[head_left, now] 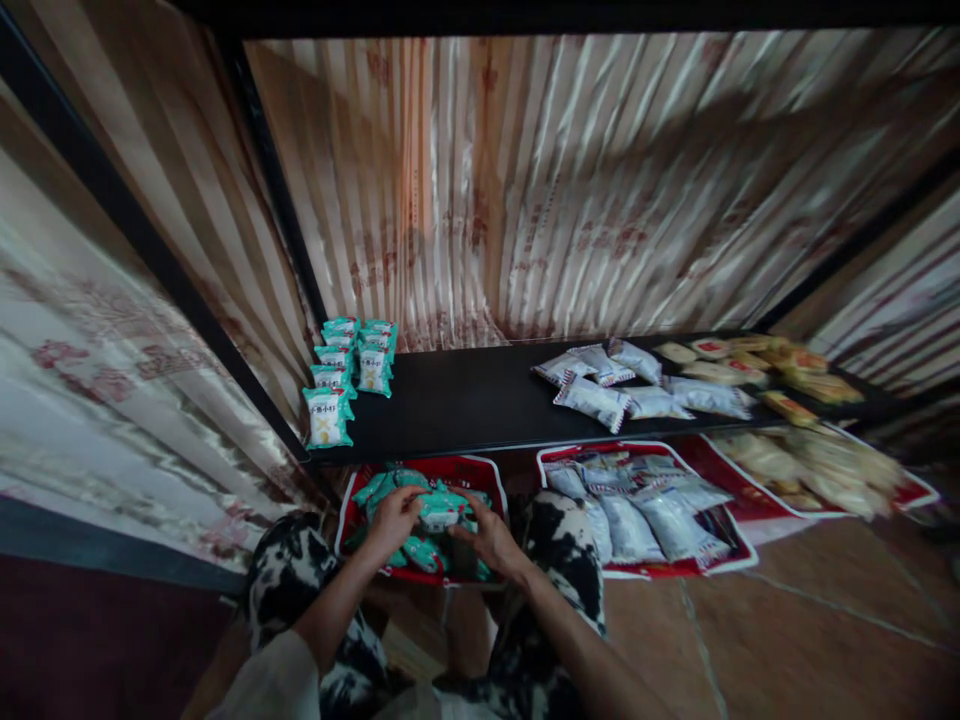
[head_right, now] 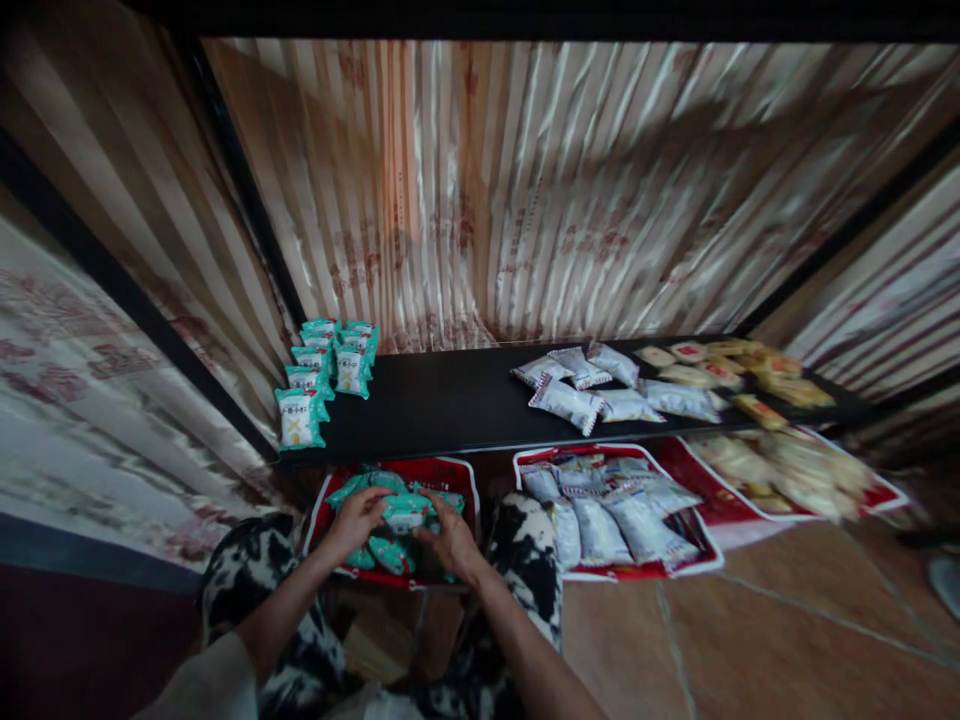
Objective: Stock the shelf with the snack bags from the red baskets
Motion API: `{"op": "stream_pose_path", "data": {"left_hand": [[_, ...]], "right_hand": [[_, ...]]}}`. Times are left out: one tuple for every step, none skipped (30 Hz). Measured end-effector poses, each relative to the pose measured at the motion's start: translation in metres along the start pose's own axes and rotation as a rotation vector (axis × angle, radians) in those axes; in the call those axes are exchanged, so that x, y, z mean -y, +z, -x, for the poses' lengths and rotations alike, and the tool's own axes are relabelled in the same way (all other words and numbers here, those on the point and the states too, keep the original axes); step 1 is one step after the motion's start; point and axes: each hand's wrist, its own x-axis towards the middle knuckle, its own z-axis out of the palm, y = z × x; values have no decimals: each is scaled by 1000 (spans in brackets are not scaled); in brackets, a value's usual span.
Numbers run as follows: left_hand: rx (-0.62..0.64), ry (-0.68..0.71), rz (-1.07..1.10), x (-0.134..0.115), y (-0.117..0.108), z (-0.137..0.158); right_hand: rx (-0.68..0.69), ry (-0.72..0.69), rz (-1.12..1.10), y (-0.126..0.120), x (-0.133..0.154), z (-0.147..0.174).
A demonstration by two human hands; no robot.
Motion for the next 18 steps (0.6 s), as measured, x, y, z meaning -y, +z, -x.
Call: {"op": "stream_pose_path", "data": {"left_hand": [[16,0,17,-3,-3,-1],[32,4,32,-6,-6,-1],[47,10,45,-9,-9,-2],[55,15,58,-13,-13,-4],[62,18,70,-16,-16,-5],[66,20,82,-20,-19,-6],[62,26,87,-22,-22,-7],[51,40,81,-24,-24,-8],[36,62,66,-26,-27,-9],[17,87,44,-26,-28,-9],[-1,113,19,-25,-30,-9],[-14,137,-3,-23,-30,-9],[-17,156,-15,-20,-30,-9],[-12,169,-15,-17,-30,-9],[-3,176,-9,-14,-30,-9],[7,176,1,-11,-29,-10],[16,167,13,-7,-29,-11],[15,148,23,-5,-28,-12]], "right_hand": [[11,4,-26,-2,5,1],[22,6,-49,-3,10,1],[31,6,-69,-4,15,1],[34,3,-90,-5,19,1],[35,-3,-111,-7,24,1],[31,-10,-134,-8,28,0],[23,-17,-155,-9,32,-2],[12,-22,-173,-10,35,-3],[2,-24,-193,-11,39,-5],[-2,-23,-217,-12,42,-7],[1,-20,-245,-14,44,-9],[7,-16,-279,-15,47,-12],[20,-10,-318,-16,49,-14],[33,-4,-359,-16,52,-17],[41,3,-397,-17,54,-19],[41,10,-426,-17,56,-22],[36,18,-442,-17,58,-24],[29,27,-444,-17,60,-26]]}}
